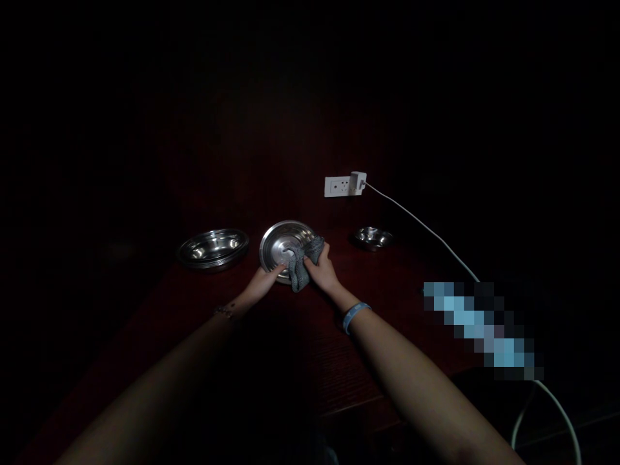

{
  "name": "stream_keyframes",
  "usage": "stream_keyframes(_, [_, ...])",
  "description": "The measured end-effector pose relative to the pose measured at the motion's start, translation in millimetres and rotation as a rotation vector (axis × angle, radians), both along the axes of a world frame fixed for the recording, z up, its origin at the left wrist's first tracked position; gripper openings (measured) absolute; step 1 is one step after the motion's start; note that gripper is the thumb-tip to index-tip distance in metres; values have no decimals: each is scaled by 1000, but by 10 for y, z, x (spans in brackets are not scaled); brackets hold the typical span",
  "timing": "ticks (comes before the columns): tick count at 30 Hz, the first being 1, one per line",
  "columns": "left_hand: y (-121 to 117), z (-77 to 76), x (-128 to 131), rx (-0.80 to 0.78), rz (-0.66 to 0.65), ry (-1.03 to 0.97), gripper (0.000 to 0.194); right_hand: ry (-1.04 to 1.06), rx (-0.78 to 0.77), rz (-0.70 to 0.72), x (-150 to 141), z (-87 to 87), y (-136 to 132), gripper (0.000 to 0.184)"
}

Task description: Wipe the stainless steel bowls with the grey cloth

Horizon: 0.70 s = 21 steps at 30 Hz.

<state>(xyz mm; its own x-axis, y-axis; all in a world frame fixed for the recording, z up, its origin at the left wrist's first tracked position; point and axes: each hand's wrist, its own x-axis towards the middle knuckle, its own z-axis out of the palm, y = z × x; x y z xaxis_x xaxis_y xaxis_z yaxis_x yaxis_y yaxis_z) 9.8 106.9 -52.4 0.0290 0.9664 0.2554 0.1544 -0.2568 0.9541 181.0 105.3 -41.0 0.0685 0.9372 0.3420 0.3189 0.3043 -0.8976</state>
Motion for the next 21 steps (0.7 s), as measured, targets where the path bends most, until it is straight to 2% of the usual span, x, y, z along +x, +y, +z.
stream_keyframes(8, [-18,16,4,22,-30,-35,44,-13,13,-13,-2,9,2,38])
stream_keyframes(21, [-26,22,3,6,-22,-45,47,-37,-20,-31,-2,22,-9,45])
